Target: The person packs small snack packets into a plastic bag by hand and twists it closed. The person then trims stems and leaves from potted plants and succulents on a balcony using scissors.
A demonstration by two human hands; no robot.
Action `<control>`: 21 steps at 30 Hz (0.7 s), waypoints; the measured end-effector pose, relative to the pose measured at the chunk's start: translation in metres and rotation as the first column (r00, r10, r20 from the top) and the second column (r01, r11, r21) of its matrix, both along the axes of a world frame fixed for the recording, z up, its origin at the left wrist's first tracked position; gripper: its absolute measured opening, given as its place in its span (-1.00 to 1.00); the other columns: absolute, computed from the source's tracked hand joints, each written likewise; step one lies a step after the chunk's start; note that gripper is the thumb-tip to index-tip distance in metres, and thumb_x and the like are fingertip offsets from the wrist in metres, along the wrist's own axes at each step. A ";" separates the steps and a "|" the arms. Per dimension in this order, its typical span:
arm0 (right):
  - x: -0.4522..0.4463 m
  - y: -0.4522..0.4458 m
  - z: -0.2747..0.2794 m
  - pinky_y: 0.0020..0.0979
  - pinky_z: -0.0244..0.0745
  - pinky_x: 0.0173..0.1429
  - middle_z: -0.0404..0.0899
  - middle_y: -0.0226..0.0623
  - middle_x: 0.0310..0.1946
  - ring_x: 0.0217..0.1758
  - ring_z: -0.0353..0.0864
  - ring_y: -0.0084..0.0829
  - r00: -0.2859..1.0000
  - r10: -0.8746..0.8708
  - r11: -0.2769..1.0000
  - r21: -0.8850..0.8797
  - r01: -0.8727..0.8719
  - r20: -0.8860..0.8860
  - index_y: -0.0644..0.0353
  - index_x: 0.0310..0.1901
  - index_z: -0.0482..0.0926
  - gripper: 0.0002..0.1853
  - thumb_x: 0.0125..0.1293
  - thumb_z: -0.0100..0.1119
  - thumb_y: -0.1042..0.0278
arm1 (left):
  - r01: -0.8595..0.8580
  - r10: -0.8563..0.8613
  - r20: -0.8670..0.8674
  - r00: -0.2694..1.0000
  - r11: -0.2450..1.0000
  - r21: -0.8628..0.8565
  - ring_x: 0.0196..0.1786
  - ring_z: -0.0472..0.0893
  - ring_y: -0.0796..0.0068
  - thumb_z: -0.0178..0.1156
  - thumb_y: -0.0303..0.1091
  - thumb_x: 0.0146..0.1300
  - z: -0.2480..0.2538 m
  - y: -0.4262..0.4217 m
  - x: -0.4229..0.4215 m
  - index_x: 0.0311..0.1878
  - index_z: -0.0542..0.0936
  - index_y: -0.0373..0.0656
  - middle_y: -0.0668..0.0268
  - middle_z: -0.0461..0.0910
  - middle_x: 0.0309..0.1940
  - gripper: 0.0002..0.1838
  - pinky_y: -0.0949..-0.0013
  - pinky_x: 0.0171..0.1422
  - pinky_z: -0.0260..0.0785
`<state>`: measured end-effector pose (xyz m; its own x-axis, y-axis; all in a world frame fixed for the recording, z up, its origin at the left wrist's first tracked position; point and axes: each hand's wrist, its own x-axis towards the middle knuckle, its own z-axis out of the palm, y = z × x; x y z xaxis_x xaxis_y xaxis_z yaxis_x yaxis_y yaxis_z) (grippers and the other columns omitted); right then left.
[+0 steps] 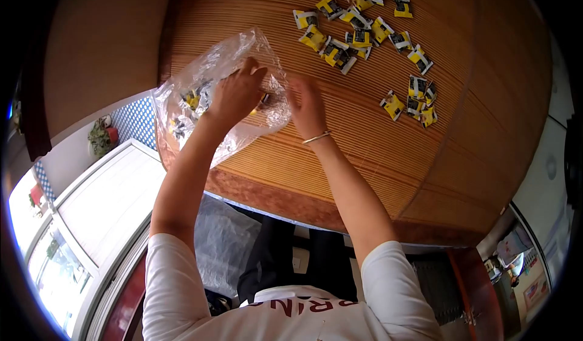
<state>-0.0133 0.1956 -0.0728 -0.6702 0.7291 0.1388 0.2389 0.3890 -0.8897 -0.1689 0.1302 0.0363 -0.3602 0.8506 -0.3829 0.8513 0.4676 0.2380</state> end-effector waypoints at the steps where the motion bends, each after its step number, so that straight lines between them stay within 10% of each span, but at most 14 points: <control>1: 0.003 0.012 0.004 -0.31 0.50 -0.11 0.46 -0.22 -0.17 -0.17 0.49 -0.37 0.995 -0.069 0.995 0.071 0.064 0.073 0.20 -0.03 0.48 -0.80 0.36 0.12 0.38 | 0.032 -0.034 0.029 0.999 0.997 0.064 -0.07 0.65 0.16 0.23 -0.37 0.17 -0.005 0.009 -0.001 0.05 0.55 -0.09 0.24 0.49 0.05 -0.66 0.17 -0.05 0.57; 3: 0.008 0.041 0.016 -0.16 0.45 0.01 0.51 -0.11 -0.12 -0.05 0.51 -0.13 0.939 -0.284 0.872 -0.356 0.337 0.193 0.22 -0.02 0.46 -0.73 0.24 0.16 0.48 | 0.034 -0.050 0.090 0.995 0.986 0.164 -0.03 0.64 0.20 0.19 -0.34 0.23 -0.024 0.035 0.005 0.10 0.53 -0.10 0.21 0.48 0.08 -0.65 0.20 0.03 0.55; 8: 0.022 0.104 -0.026 -0.10 0.42 0.04 0.46 -0.10 -0.07 0.03 0.45 -0.07 0.915 -0.240 0.942 0.304 0.140 0.324 0.20 0.05 0.46 -0.61 0.17 0.28 0.44 | -0.196 0.151 0.206 0.967 0.956 0.217 0.10 0.56 0.13 0.26 -0.26 0.17 -0.073 0.114 0.051 0.10 0.53 -0.05 0.17 0.46 0.07 -0.59 0.15 0.05 0.54; 12: 0.020 0.111 -0.023 -0.11 0.41 0.02 0.46 -0.09 -0.09 0.09 0.41 -0.05 0.849 -0.270 0.937 0.327 0.124 0.453 0.22 -0.10 0.47 -0.66 0.11 0.35 0.39 | -0.252 0.226 0.161 0.961 0.953 0.168 0.14 0.51 0.08 0.28 -0.23 0.13 -0.089 0.125 0.068 0.12 0.52 0.04 0.22 0.46 0.06 -0.56 0.08 0.05 0.52; 18: 0.040 0.106 -0.039 -0.16 0.46 -0.10 0.52 -0.08 -0.23 -0.14 0.54 -0.10 0.882 -0.287 0.957 0.060 0.285 0.374 0.23 -0.15 0.45 -0.72 0.18 0.30 0.37 | -0.153 0.118 0.135 0.984 0.945 0.288 -0.02 0.60 0.25 0.21 -0.31 0.20 -0.083 0.105 0.059 0.00 0.58 0.01 0.30 0.58 -0.11 -0.72 0.19 -0.06 0.56; 21: 0.045 0.091 -0.030 -0.21 0.49 -0.10 0.56 -0.08 -0.21 -0.18 0.59 -0.15 0.914 -0.366 0.839 -0.361 0.406 0.176 0.24 -0.13 0.45 -0.75 0.23 0.25 0.36 | -0.002 -0.022 0.056 0.998 0.916 0.400 -0.10 0.62 0.29 0.18 -0.36 0.23 -0.049 0.070 0.041 -0.07 0.61 -0.01 0.35 0.62 -0.20 -0.80 0.23 -0.11 0.56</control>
